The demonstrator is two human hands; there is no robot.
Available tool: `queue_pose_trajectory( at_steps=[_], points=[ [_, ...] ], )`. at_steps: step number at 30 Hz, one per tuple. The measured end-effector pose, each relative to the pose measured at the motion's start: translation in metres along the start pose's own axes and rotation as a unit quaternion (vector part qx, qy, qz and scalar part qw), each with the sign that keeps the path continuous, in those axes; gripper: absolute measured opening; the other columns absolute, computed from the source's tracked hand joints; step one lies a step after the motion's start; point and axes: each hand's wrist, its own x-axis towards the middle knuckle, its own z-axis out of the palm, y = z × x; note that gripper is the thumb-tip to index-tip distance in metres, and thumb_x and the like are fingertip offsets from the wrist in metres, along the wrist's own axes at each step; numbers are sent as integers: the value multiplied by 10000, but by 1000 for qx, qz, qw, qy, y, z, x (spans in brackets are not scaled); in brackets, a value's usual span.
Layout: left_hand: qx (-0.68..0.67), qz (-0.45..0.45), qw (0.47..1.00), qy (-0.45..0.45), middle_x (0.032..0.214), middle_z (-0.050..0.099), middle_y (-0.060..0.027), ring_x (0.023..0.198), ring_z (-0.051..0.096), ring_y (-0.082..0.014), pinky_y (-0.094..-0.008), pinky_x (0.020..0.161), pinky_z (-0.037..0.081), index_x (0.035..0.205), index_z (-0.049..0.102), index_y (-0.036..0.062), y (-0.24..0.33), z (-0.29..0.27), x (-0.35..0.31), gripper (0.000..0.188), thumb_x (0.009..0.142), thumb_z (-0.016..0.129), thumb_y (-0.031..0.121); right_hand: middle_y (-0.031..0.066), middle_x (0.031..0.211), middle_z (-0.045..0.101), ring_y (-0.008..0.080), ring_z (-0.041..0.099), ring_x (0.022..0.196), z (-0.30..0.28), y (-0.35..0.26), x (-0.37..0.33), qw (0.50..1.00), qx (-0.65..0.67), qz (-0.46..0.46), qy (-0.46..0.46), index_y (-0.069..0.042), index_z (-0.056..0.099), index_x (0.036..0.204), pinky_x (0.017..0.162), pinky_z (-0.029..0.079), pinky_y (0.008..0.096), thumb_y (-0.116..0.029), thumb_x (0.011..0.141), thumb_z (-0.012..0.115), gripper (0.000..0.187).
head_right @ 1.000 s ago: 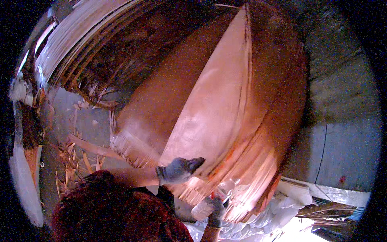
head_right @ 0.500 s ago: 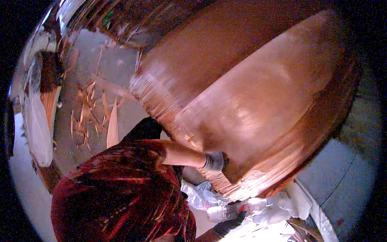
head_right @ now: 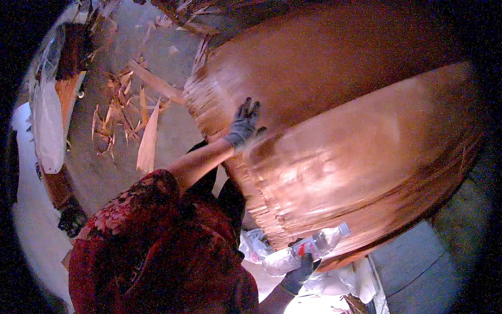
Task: The person wipes the surface of a large, curved wooden object using a plastic bottle. They repeatedly rub the bottle against the wood's surface, moving from one section to another in a repetitive manner.
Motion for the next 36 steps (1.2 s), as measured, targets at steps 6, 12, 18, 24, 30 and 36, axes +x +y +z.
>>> queue_pose_trajectory(
  at_steps=[6,12,18,24,30,36],
  points=[
    [80,23,990,-118,1387,260,-104,1287,199,-298,-443,1054,155,1327,317,143,-103,68,2,721,709,590,395,142,1088,513,301,557,903,9,10,20,999,-16,34,-37,-39,417,1210,781,481,433,-67,676,622,573],
    [9,-98,977,-190,1275,410,-167,1143,410,-338,-429,939,343,1292,369,124,-89,64,19,611,767,539,384,81,1042,551,209,546,915,51,-1,28,979,-197,26,-53,-26,473,1150,794,460,336,-62,660,679,532],
    [-350,-79,902,-238,944,570,-253,882,548,-407,-443,745,432,1197,461,31,-17,-4,-21,428,894,364,316,86,1029,571,204,566,901,105,-32,10,942,-270,10,-198,-21,428,1178,794,449,315,-237,640,744,660],
    [70,314,939,-124,710,578,-215,615,560,-399,-475,560,422,1059,462,20,-76,65,-85,295,838,436,213,130,919,591,296,588,845,78,-131,52,732,-668,-122,-59,-70,434,1124,716,473,383,-459,637,714,683],
    [-209,33,935,-284,854,606,-221,800,580,-369,-430,706,450,1202,396,-27,-3,-21,-53,539,812,498,332,45,715,559,149,532,621,-1,-289,74,833,-430,-315,148,-41,568,834,565,463,300,-227,689,706,273],
    [-403,36,811,-422,943,619,-177,920,587,-275,-364,769,466,1308,239,-32,86,-54,-56,724,803,591,350,64,898,560,178,541,822,-5,-159,14,768,-591,-247,-20,-67,565,912,716,459,338,-226,727,682,271]
  ],
)
